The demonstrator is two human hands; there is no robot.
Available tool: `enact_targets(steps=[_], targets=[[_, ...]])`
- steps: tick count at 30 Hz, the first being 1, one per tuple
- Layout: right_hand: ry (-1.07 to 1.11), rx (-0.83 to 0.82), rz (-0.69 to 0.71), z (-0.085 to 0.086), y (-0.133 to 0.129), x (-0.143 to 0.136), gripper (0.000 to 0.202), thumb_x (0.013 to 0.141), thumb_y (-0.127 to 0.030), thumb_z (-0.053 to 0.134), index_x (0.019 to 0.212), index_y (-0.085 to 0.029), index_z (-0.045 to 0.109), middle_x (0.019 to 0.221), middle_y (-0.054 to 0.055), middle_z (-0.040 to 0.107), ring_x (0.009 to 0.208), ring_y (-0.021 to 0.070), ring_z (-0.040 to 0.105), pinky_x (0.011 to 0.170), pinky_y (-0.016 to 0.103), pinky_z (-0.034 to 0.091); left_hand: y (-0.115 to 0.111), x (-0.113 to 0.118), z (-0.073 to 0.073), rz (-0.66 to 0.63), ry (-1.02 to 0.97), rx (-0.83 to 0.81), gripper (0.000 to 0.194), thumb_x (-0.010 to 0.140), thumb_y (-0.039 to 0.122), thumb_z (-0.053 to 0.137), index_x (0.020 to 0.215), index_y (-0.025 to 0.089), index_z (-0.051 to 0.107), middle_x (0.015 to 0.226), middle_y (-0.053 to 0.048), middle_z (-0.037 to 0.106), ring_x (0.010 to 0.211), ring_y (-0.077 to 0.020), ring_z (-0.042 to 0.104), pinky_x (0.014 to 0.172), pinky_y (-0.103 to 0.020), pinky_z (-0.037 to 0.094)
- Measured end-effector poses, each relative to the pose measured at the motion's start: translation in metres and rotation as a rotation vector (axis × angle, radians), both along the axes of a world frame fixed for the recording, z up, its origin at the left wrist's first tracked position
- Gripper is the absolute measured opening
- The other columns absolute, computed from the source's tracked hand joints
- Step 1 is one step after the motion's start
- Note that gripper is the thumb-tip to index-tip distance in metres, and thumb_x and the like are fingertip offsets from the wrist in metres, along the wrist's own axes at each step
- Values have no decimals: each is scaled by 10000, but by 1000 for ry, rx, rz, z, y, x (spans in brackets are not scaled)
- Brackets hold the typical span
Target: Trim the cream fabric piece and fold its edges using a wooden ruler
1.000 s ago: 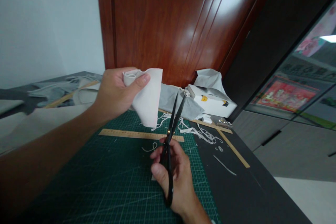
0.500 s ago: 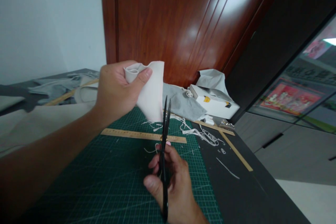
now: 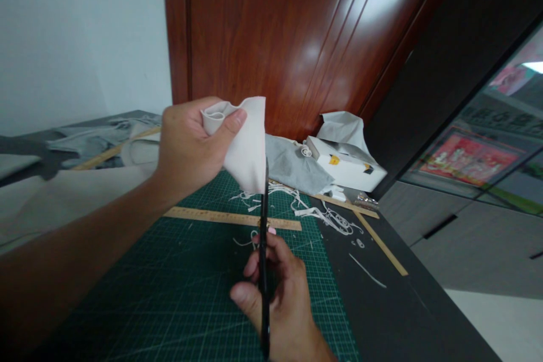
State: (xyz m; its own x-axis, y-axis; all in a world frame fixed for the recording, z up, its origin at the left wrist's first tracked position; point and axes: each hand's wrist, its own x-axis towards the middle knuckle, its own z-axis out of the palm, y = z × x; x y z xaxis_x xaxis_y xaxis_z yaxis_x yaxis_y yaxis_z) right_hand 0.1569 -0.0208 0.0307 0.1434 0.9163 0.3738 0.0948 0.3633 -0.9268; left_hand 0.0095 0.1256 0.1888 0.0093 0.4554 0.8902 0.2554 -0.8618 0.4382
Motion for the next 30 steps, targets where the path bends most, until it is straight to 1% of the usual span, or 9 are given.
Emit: enact_targets(steps=[4, 10, 20, 26, 30], targets=[[-35, 9, 14, 5, 1, 1, 589, 832, -625, 848, 1252, -252, 671, 826, 7, 660, 671, 170, 576, 587, 296, 448, -2, 1, -1, -1, -6, -4, 383, 1006, 338, 661, 660, 223, 541, 679, 18, 617, 662, -145, 560, 565, -282, 371], [-39, 12, 13, 6, 0, 1, 566, 835, -592, 855, 1246, -251, 668, 800, -4, 643, 651, 156, 561, 573, 283, 444, -2, 1, -1, -11, -7, 16, 313, 1005, 333, 664, 718, 222, 612, 679, 22, 632, 658, -149, 568, 573, -280, 381], [-104, 42, -29, 9, -1, 2, 539, 867, -610, 822, 1236, -246, 678, 773, -10, 649, 633, 151, 571, 569, 270, 450, -2, 1, -1, -41, -7, 31, 351, 998, 302, 678, 673, 215, 576, 678, 19, 624, 669, -144, 577, 598, -274, 393], [-137, 100, -39, 9, 0, 3, 525, 878, -619, 808, 1224, -247, 675, 762, -19, 653, 610, 138, 573, 548, 243, 452, 2, 3, -2, -30, -3, 99, 303, 984, 266, 686, 697, 207, 609, 631, 30, 596, 615, -140, 555, 584, -276, 380], [-152, 85, -35, 10, 1, 3, 504, 890, -601, 802, 1222, -245, 673, 756, -25, 645, 603, 134, 559, 542, 242, 438, 2, 4, -2, -33, -4, 118, 302, 983, 251, 687, 696, 208, 602, 623, 34, 583, 612, -140, 557, 583, -280, 378]])
